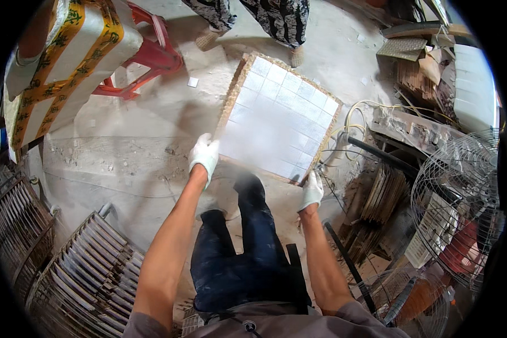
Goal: The person repeatedly picks up white mesh trays from a floor pile, carries them to a tall wooden rack, and places them on the rack. The person then returns to the pile to repeat the cycle.
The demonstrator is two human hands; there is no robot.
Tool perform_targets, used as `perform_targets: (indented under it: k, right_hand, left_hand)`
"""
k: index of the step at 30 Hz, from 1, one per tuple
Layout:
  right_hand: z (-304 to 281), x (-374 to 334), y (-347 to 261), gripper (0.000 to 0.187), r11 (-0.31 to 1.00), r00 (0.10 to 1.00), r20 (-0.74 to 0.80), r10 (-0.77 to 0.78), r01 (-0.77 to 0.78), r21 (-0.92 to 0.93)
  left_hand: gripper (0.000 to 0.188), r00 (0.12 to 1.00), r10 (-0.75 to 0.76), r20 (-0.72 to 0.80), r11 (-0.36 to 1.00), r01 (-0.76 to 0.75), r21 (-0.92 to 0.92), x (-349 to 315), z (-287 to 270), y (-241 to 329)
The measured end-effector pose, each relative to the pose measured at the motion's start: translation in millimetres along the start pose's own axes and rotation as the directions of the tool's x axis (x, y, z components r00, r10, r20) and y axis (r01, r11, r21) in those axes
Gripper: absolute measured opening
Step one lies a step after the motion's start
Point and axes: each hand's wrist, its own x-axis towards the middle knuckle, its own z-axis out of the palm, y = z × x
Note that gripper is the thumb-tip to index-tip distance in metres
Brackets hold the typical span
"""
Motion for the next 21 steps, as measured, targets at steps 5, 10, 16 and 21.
perform_targets:
  k: [5, 10, 16, 21]
  right_hand:
    - [-6.1, 1.9, -13.0, 0.034, 0.995, 0.996, 0.072, 0.054, -0.059, 0.078]
    - [-7.2, -0.7, -24.5, 0.038, 0.991, 0.992, -0.003, 0.125, -0.125, 0.043]
    - [-16.1, 20.5, -15.1, 0.043, 0.996, 0.997, -0.026, 0.079, -0.077, 0.048]
    - [2.3, 5.7, -47.2, 0.047, 0.967, 0.967, 0.042, 0.249, -0.251, 0.038]
  left_hand:
    - [0.042, 0.996, 0.059, 0.068, 0.998, -0.060, 0.023, 2.2, -17.3, 9.4]
    - [0.048, 0.987, 0.013, 0.162, 0.995, -0.028, 0.094, 5.1, -20.3, 37.4]
    - [0.057, 0.987, -0.035, 0.154, 0.996, 0.047, -0.076, 12.8, -11.7, 34.3]
    - [0.059, 0.986, -0.138, 0.097, 0.961, 0.157, -0.230, 6.5, -7.3, 29.7]
